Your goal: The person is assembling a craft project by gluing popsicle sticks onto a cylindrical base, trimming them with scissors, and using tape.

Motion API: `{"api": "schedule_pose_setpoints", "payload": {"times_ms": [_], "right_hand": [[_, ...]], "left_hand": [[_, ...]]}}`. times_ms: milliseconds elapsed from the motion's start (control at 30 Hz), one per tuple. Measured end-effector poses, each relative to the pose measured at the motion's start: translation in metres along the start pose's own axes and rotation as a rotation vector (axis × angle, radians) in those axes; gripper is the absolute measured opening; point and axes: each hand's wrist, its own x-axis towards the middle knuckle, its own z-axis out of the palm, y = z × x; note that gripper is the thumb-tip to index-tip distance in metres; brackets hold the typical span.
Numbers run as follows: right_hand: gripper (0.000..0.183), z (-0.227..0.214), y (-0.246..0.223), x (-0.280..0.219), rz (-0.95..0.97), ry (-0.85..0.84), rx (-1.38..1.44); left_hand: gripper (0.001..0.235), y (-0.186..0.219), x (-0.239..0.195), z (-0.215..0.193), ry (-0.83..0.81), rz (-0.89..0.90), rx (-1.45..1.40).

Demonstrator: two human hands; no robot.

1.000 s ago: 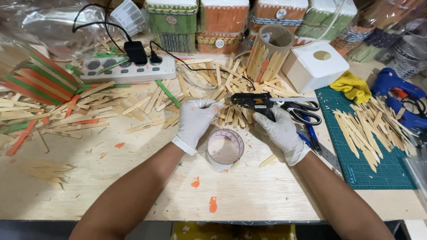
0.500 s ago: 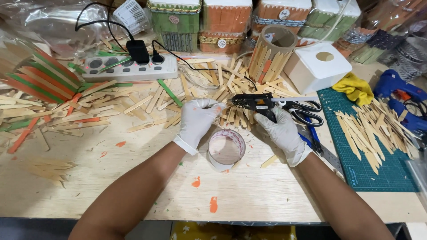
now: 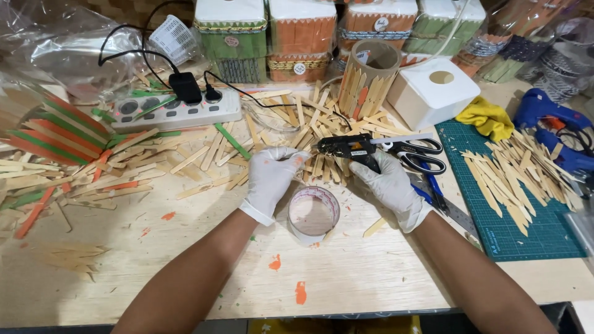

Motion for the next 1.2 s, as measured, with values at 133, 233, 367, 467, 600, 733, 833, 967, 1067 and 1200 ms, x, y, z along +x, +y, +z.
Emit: {"api": "schedule_pose_setpoints", "payload": {"times_ms": [133,233,367,467,600,733,833,967,1067,1200], "right_hand": [[0.018,-0.003,0.016,0.012,-0.009,-0.003,-0.020],[0.019,0.000,0.013,0.011,-0.016,-0.012,-0.024],[0.019,0.002,-0.001,-0.001,-0.013,-0.025,-0.029],[0.019,-0.002,0.004,0.006,-0.009,-0.025,-0.024],[0.022,-0.004,0.015,0.011,-0.020,-0.049,-0.091],[0.023,0.000,0.006,0.004,-0.012,-0.058,-0.100],[0.023,0.003,-0.002,-0.002,0.000,-0.052,-0.098],[0.022,0.004,-0.007,-0.006,0.006,-0.050,-0.096],[0.021,0.005,-0.010,-0.008,0.006,-0.050,-0.097],[0.021,0.004,-0.013,-0.009,0.006,-0.047,-0.097]], "left_hand": [[0.022,0.002,-0.003,-0.002,0.001,0.000,0.005],[0.021,0.002,-0.004,-0.001,0.009,0.006,0.002],[0.019,0.001,-0.004,-0.001,0.017,0.020,0.011],[0.022,0.000,-0.005,0.000,0.015,0.032,0.001],[0.019,0.001,-0.007,-0.001,0.019,0.043,-0.014],[0.020,-0.003,-0.003,0.000,-0.006,0.045,-0.018],[0.021,0.000,-0.006,-0.001,-0.015,0.046,-0.036],[0.019,-0.002,-0.004,0.000,-0.024,0.069,-0.035],[0.018,-0.005,-0.003,0.000,-0.023,0.090,-0.019],[0.019,-0.005,-0.003,0.001,-0.020,0.093,-0.014]]}}
